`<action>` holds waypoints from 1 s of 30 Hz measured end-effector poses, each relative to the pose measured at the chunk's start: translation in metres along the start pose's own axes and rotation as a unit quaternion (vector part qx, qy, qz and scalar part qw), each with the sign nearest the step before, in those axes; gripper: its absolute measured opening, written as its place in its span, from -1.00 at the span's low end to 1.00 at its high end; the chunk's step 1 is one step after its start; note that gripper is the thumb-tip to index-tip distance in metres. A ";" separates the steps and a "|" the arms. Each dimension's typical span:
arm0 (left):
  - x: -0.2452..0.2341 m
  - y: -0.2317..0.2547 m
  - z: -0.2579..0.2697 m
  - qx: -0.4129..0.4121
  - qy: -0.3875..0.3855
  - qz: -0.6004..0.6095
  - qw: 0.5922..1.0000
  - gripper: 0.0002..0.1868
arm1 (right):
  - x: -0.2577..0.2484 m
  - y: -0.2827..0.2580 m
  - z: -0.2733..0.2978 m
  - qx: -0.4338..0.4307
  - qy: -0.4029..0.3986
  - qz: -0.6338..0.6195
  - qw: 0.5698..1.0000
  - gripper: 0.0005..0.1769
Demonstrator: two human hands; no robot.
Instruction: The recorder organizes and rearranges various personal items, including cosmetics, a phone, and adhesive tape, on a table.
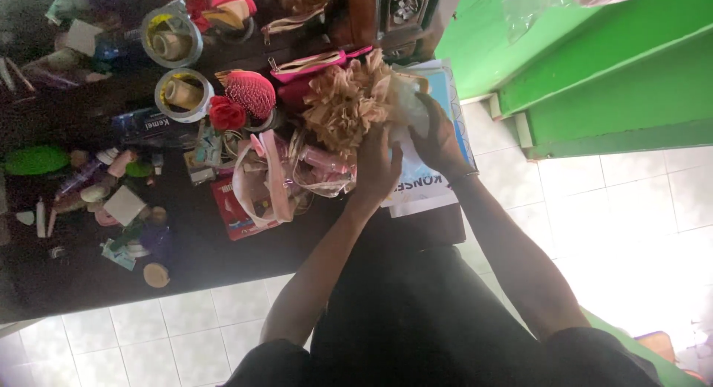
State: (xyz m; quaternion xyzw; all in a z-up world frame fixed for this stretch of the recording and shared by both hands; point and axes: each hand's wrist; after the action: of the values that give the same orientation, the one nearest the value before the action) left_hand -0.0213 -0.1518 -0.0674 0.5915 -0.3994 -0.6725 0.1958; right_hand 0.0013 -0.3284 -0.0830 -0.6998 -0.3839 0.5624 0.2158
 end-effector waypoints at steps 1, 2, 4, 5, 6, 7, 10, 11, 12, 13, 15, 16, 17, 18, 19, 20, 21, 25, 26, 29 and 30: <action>0.003 -0.003 0.000 0.017 0.024 -0.015 0.999 -0.53 | -0.002 0.001 -0.001 0.049 0.000 -0.039 0.998 -0.22; 0.006 -0.007 0.000 0.034 0.047 -0.030 0.998 -0.53 | -0.004 0.002 -0.001 0.097 -0.001 -0.078 0.992 -0.29; 0.006 -0.005 -0.003 0.045 0.045 -0.066 0.996 -0.52 | -0.012 0.025 0.001 0.131 0.028 -0.140 0.981 -0.37; 0.006 -0.004 -0.002 0.055 0.041 -0.103 0.992 -0.50 | -0.016 0.035 0.004 0.166 0.057 -0.202 0.964 -0.44; 0.002 0.001 0.000 0.054 0.040 -0.103 0.992 -0.50 | -0.023 0.040 0.005 0.167 0.056 -0.202 0.963 -0.44; -0.002 0.007 0.000 0.017 -0.005 -0.120 0.993 -0.53 | -0.032 0.046 0.005 0.157 0.101 -0.257 0.948 -0.48; -0.007 0.011 0.011 -0.003 -0.026 -0.140 0.990 -0.58 | -0.057 0.073 0.014 0.167 0.146 -0.357 0.907 -0.58; -0.008 0.010 0.014 0.017 -0.002 -0.143 0.990 -0.60 | -0.066 0.084 0.017 0.184 0.149 -0.401 0.885 -0.63; -0.007 0.005 0.024 0.017 -0.002 -0.143 0.990 -0.60 | -0.065 0.091 0.019 0.184 0.149 -0.401 0.885 -0.63; -0.004 0.000 0.033 0.037 0.041 -0.124 0.991 -0.58 | -0.065 0.099 0.022 0.261 0.111 -0.367 0.886 -0.65; 0.000 -0.005 0.044 0.058 0.085 -0.104 0.989 -0.56 | -0.061 0.112 0.026 0.334 0.072 -0.330 0.880 -0.65; 0.000 -0.007 0.047 0.019 0.053 -0.086 0.995 -0.47 | -0.055 0.117 0.028 0.380 0.035 -0.272 0.883 -0.63; 0.002 -0.009 0.053 -0.023 0.020 -0.068 0.997 -0.37 | -0.048 0.122 0.034 0.425 -0.005 -0.213 0.880 -0.60; 0.005 -0.008 0.051 -0.025 0.020 -0.067 0.997 -0.37 | -0.041 0.124 0.038 0.426 -0.007 -0.212 0.879 -0.60; 0.005 -0.006 0.049 -0.018 0.023 -0.071 0.997 -0.29 | -0.033 0.125 0.040 0.410 -0.012 -0.249 0.877 -0.58; 0.006 -0.005 0.048 -0.012 0.026 -0.075 0.997 -0.21 | -0.024 0.126 0.042 0.393 -0.018 -0.286 0.874 -0.56; 0.007 -0.003 0.044 -0.017 0.026 -0.075 0.997 -0.21 | -0.019 0.123 0.045 0.394 -0.022 -0.286 0.873 -0.56; 0.011 0.004 0.029 -0.028 -0.019 -0.111 0.993 -0.14 | -0.011 0.109 0.043 0.432 -0.009 -0.274 0.859 -0.51; 0.011 0.006 0.030 -0.034 -0.028 -0.126 0.991 -0.14 | -0.011 0.104 0.044 0.453 -0.011 -0.245 0.857 -0.50; 0.007 0.013 0.031 -0.058 -0.094 -0.143 0.984 -0.29 | 0.020 0.164 0.071 0.371 -0.075 -0.048 0.924 -0.56; 0.003 0.022 0.031 -0.056 -0.093 -0.144 0.984 -0.29 | 0.013 0.149 0.066 0.371 -0.073 -0.048 0.925 -0.56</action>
State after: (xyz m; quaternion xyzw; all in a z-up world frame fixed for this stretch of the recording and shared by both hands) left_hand -0.0558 -0.1579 -0.0531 0.5653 -0.2883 -0.7674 0.0919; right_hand -0.0172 -0.4182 -0.2184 -0.5073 -0.1962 0.7032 0.4578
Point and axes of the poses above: each hand's wrist, its own z-axis away from the middle knuckle, its own x-axis out of the palm, y = z × x, and after that the axes turned 5 degrees about -y, right-handed
